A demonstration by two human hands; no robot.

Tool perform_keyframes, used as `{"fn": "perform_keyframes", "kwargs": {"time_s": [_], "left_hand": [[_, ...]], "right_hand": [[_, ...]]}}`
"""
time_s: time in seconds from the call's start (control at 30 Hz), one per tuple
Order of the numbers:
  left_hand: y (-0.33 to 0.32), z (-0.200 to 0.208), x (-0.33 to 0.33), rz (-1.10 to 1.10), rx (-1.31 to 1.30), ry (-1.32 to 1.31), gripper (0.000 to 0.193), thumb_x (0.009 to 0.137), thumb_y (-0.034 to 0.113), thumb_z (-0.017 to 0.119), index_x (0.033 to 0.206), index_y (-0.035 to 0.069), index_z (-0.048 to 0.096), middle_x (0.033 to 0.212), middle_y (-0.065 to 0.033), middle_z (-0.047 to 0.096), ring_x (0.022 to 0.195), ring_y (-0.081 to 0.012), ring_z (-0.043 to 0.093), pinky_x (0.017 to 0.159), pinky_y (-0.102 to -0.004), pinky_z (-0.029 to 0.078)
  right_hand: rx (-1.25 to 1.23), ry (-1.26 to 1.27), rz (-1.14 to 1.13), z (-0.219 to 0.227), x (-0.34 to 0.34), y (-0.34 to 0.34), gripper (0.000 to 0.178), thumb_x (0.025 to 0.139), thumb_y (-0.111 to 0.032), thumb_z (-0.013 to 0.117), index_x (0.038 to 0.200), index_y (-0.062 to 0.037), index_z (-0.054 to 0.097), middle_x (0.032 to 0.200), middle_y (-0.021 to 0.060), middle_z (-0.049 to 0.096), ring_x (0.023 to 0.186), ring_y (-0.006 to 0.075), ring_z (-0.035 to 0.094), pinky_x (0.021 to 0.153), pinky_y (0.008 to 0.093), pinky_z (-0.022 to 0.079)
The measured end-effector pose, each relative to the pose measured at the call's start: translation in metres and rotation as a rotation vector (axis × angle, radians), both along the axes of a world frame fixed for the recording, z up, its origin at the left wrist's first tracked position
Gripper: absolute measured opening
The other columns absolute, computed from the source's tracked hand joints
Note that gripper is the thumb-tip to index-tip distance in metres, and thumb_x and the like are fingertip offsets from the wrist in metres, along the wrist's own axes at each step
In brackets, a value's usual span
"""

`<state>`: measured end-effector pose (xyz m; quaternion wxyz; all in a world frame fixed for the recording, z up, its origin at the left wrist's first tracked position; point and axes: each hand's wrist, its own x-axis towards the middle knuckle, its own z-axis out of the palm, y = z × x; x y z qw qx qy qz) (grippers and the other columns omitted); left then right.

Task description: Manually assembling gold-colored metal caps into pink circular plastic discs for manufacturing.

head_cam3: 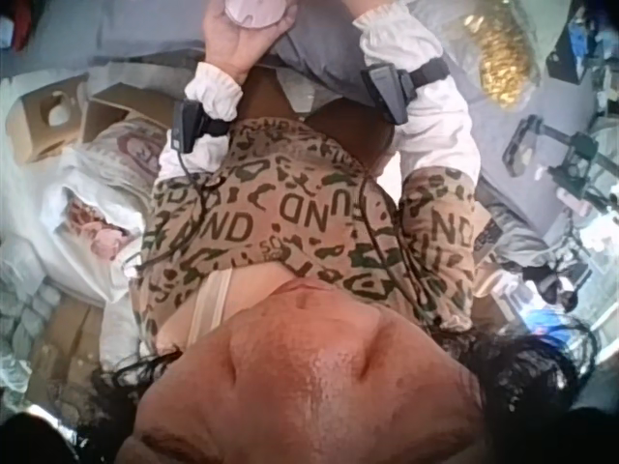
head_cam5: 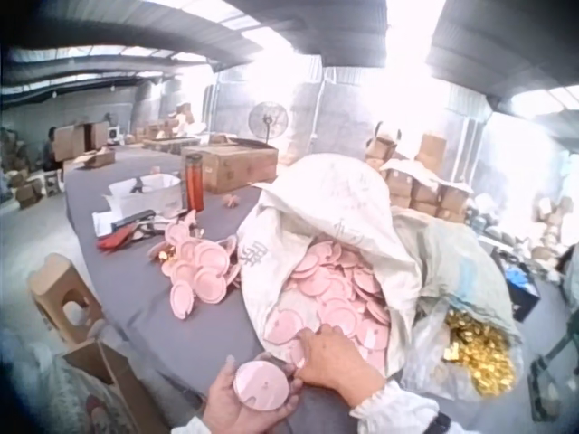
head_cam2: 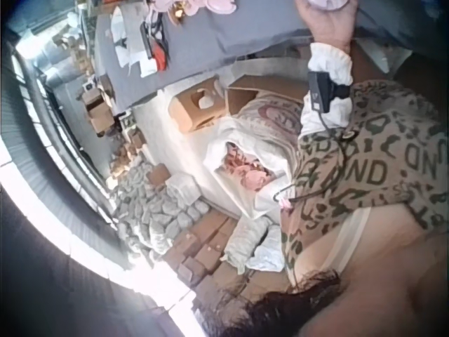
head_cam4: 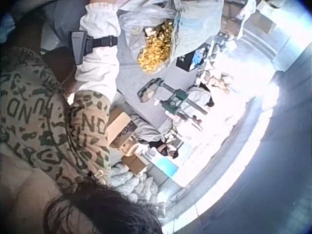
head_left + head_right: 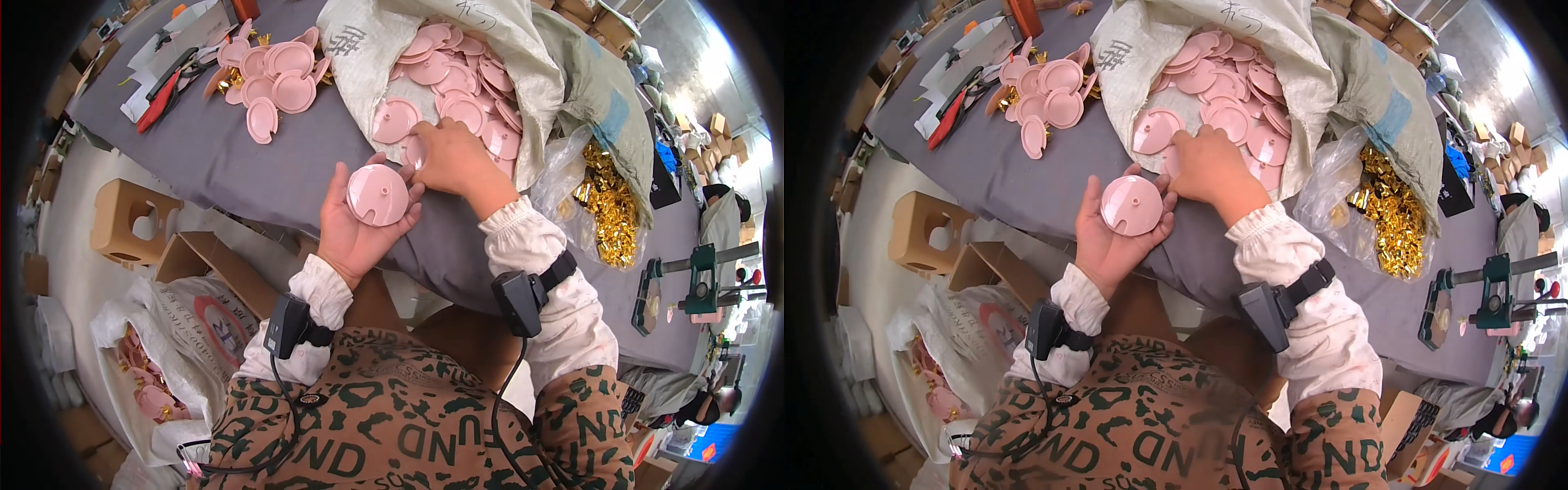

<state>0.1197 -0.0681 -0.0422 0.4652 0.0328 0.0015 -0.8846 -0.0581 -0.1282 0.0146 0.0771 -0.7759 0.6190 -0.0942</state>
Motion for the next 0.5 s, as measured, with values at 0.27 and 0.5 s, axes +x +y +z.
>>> {"fn": "perform_keyframes", "kwargs": {"time_s": [0.27, 0.5], "left_hand": [[0.010, 0.010, -0.007, -0.050, 0.015, 0.121, 0.054, 0.096, 0.050, 0.045, 0.135, 0.012, 0.047, 0.142, -0.0221, 0.042, 0.129, -0.0417, 0.040, 0.104, -0.0532, 0.038], [0.012, 0.023, -0.038, -0.073, -0.238, -0.385, 0.048, 0.096, 0.036, 0.053, 0.136, 0.011, 0.040, 0.134, -0.0197, 0.049, 0.122, -0.0379, 0.051, 0.100, -0.0514, 0.045]], "right_hand": [[-0.106, -0.802, -0.094, 0.004, -0.046, 0.071, 0.065, 0.066, -0.023, 0.077, 0.125, -0.0039, 0.056, 0.115, 0.0158, 0.061, 0.099, 0.0256, 0.061, 0.088, 0.0345, 0.050], [-0.350, -0.726, -0.189, -0.039, -0.077, 0.105, 0.064, 0.066, -0.015, 0.078, 0.125, -0.0056, 0.056, 0.114, 0.0117, 0.059, 0.098, 0.0234, 0.059, 0.083, 0.0322, 0.051]]}}
